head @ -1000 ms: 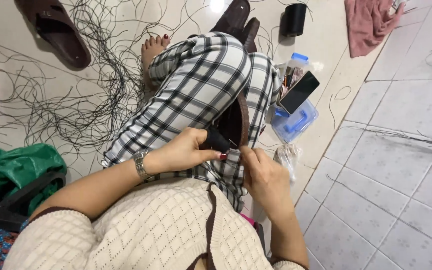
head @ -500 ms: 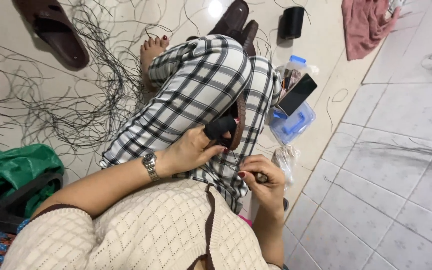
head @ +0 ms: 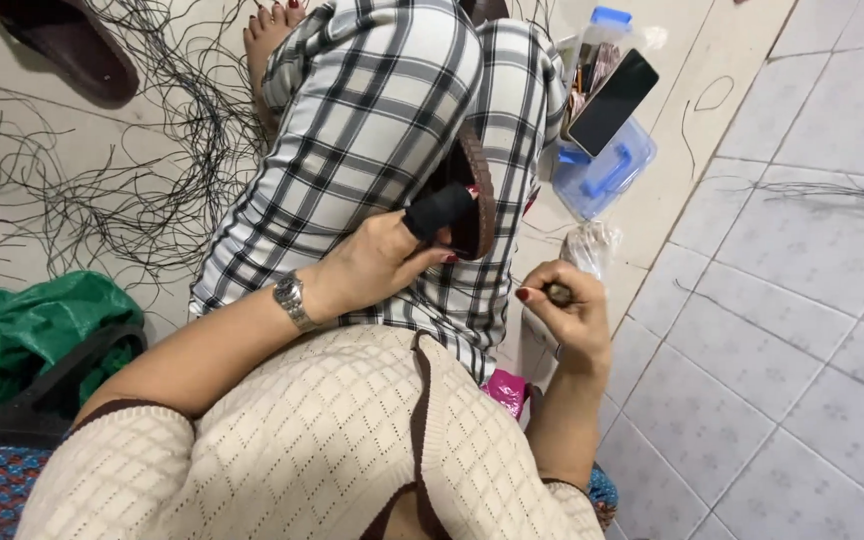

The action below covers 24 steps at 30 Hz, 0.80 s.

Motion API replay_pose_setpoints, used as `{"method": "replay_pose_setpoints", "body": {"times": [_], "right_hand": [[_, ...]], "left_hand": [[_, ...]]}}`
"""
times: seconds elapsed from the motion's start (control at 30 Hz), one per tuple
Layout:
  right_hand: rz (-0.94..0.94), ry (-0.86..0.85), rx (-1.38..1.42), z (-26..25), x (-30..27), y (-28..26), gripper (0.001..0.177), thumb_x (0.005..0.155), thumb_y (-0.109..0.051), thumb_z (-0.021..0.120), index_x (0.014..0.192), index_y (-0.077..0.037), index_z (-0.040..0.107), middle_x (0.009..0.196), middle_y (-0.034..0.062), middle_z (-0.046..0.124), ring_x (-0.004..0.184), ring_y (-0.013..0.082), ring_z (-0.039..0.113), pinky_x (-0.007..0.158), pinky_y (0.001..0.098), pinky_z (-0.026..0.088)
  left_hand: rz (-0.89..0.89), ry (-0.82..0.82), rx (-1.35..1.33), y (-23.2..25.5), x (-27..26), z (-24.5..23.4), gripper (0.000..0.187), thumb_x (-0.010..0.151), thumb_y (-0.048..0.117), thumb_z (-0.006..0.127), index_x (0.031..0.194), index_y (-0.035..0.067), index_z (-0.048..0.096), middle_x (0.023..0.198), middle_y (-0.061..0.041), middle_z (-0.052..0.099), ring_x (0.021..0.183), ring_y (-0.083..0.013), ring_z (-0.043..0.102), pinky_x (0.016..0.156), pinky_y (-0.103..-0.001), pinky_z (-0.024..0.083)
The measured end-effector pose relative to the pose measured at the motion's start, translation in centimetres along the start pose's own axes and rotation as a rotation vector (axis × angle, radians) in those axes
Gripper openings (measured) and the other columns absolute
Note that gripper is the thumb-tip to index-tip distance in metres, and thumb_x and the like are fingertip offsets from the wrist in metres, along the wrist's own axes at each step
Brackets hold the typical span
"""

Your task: Hand-sewing a leather sandal strap using a needle and thread while sitting on the floor.

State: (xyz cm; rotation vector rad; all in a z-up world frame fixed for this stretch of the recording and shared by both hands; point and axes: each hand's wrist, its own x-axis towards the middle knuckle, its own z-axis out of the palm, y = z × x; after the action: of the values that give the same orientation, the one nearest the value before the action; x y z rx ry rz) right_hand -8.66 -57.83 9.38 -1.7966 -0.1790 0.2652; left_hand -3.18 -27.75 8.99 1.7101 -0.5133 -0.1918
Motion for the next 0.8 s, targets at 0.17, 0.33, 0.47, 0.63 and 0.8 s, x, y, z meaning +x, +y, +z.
{"method": "replay_pose_setpoints", "body": {"times": [0.17,0.33,0.47,0.63,0.8], "right_hand": [[0.041,-0.208,-0.059,1.6,3.1,-3.7,0.011,0.086,-0.001,0.067,0.093,0.001,0.075,0.056,0.0121,0.066,0.04,0.0128,0.041,0.039,0.0263,0.032],[-0.168,-0.189,-0.005,6.5,3.4,-4.2,0.026,0.081,0.004,0.074,0.107,0.004,0.074,0.082,0.0215,0.075,0.059,0.0259,0.066,0.047,0.0342,0.047],[-0.434,0.185,-0.512,10.9,3.6,-4.3,0.02,0.078,-0.002,0.077,0.097,-0.008,0.08,0.073,0.0,0.075,0.052,0.0196,0.067,0.051,0.0311,0.055],[-0.208,0.979,-0.118,-5.3,-1.7,-0.7,0.013,0.102,0.002,0.051,0.101,-0.009,0.058,0.077,0.0051,0.062,0.054,0.012,0.056,0.047,0.0212,0.045],[-0.017,1.516,-0.159,-17.0,-6.1,2.0,0.037,0.096,0.013,0.051,0.122,-0.013,0.049,0.109,0.0085,0.071,0.066,0.0066,0.055,0.047,0.0197,0.04]], "left_hand": [[-0.136,-0.176,0.235,2.2,-1.1,-2.3,0.008,0.09,0.008,0.072,0.087,0.001,0.072,0.072,-0.01,0.068,0.068,-0.0289,0.071,0.058,-0.033,0.056],[-0.321,-0.218,0.03,6.1,-0.9,-5.0,0.009,0.082,0.007,0.077,0.088,0.001,0.075,0.076,-0.013,0.075,0.074,-0.0298,0.075,0.064,-0.033,0.059],[-0.248,-0.045,-0.026,6.4,-1.0,-5.4,0.019,0.083,0.021,0.079,0.093,0.005,0.076,0.082,-0.015,0.076,0.082,-0.0385,0.074,0.065,-0.042,0.06],[-0.221,0.493,0.778,-3.8,-3.9,-16.8,0.023,0.086,-0.004,0.079,0.107,-0.012,0.072,0.103,-0.027,0.063,0.096,-0.0367,0.067,0.086,-0.041,0.057],[-0.761,0.262,1.318,-7.9,-8.3,-19.8,0.022,0.095,0.01,0.081,0.098,-0.011,0.074,0.166,-0.035,0.005,0.142,-0.053,0.049,0.109,-0.057,0.048]]}}
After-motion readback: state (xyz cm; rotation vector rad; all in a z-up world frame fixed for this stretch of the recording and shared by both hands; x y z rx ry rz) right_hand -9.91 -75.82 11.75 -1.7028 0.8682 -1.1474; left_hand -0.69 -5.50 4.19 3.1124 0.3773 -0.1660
